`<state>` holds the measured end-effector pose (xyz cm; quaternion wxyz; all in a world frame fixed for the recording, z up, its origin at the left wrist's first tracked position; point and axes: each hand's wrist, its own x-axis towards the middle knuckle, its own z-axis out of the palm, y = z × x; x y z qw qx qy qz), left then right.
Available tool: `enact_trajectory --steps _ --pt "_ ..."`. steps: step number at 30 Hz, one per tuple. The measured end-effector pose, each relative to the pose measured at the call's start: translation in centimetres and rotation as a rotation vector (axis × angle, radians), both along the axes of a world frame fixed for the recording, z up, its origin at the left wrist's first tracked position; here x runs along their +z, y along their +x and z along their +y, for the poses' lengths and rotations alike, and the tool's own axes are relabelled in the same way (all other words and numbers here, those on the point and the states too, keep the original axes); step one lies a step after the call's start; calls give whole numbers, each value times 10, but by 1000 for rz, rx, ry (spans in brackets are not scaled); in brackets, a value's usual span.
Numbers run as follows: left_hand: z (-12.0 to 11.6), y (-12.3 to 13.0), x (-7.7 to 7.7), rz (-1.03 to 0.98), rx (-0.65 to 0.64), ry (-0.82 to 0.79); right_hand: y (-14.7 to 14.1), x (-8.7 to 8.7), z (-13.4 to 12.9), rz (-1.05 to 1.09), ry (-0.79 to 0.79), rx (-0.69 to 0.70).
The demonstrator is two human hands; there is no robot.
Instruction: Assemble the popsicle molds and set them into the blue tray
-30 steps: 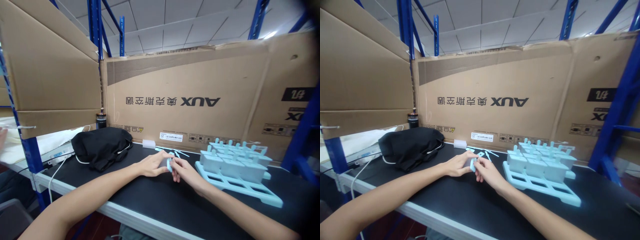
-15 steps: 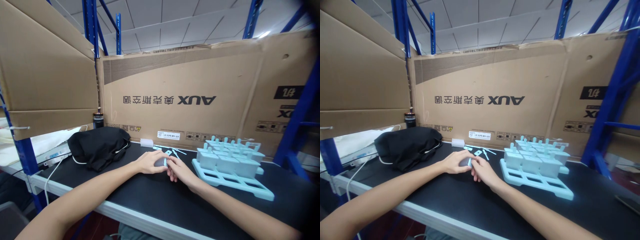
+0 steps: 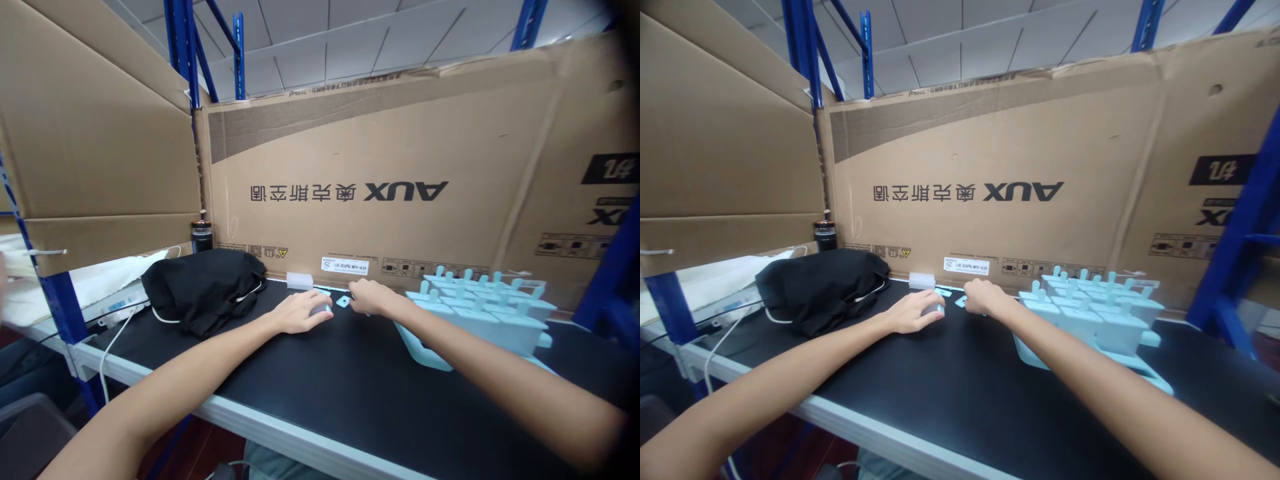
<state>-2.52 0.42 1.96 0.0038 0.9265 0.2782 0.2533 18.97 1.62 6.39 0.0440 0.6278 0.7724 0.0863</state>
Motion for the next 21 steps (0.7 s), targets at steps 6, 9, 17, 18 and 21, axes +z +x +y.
enact_trajectory --steps 6,9,17,18,21 --pt "1 2 1 64 -50 4 9 -8 26 -64 -213 -43" --pt "-1 2 3 78 -48 2 13 -12 28 -64 -221 -28" --pt "-1 2 3 74 -37 -8 20 -11 41 -6 -264 -26" --pt "-1 2 3 70 -35 -13 21 -11 43 8 -281 -32" --pt "-2 3 4 69 -27 -27 22 -10 48 40 -305 -54"
